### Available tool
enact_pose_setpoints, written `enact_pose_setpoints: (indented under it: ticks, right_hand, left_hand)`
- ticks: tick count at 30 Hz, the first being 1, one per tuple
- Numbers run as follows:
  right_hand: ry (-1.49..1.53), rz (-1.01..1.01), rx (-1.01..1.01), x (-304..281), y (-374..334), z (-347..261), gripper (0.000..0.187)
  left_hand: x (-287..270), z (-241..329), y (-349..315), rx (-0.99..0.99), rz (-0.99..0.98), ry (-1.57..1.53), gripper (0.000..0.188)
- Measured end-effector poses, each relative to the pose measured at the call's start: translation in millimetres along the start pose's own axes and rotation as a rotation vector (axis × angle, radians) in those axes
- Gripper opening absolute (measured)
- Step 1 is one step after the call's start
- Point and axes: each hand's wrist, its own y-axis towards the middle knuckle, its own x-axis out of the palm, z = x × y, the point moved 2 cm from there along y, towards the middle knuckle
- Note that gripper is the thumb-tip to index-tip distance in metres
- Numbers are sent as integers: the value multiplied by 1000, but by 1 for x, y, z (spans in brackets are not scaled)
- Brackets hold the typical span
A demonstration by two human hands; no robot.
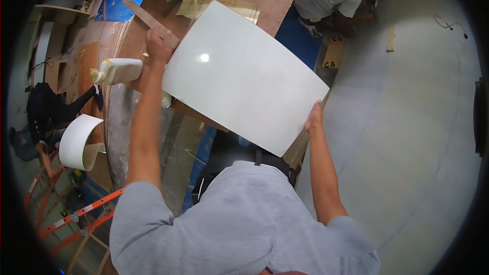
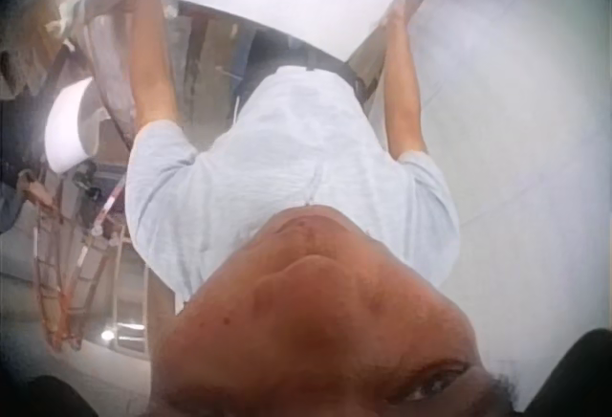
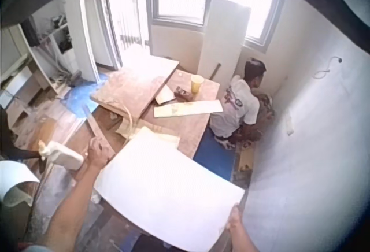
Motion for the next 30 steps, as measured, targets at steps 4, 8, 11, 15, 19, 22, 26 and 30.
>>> enact_pose_setpoints:
  ticks: [4, 8, 11, 15, 19, 22, 26, 30]
  right_hand:
    - [-26, -80, 3, -14, -2, 1, 72]
    - [-93, -159, 25, -32, 11, -1, 77]
    - [-231, -33, 87, -23, -4, -27, 84]
    - [-664, 272, -338, -22, 16, -64, 79]
    - [-1121, 70, -925, 44, 47, -113, 66]
    - [-1245, -355, -891, 132, 40, -121, 62]
    - [-1513, -576, -601, 193, 50, -108, 73]
    - [-1562, -651, -558, 202, 79, -100, 82]
  left_hand:
    - [-40, 67, -87, -59, -6, -47, 50]
    - [-79, 80, -160, -190, -94, 42, 60]
    - [-92, 72, -198, -220, -208, 123, 70]
    - [-90, 67, -219, -355, -341, 28, 89]
    - [-85, 59, -224, -386, -361, 58, 97]
    - [-85, 60, -222, -392, -346, 71, 99]
    - [-92, 71, -216, -443, -271, 100, 104]
    - [-94, 89, -215, -641, -134, 160, 98]
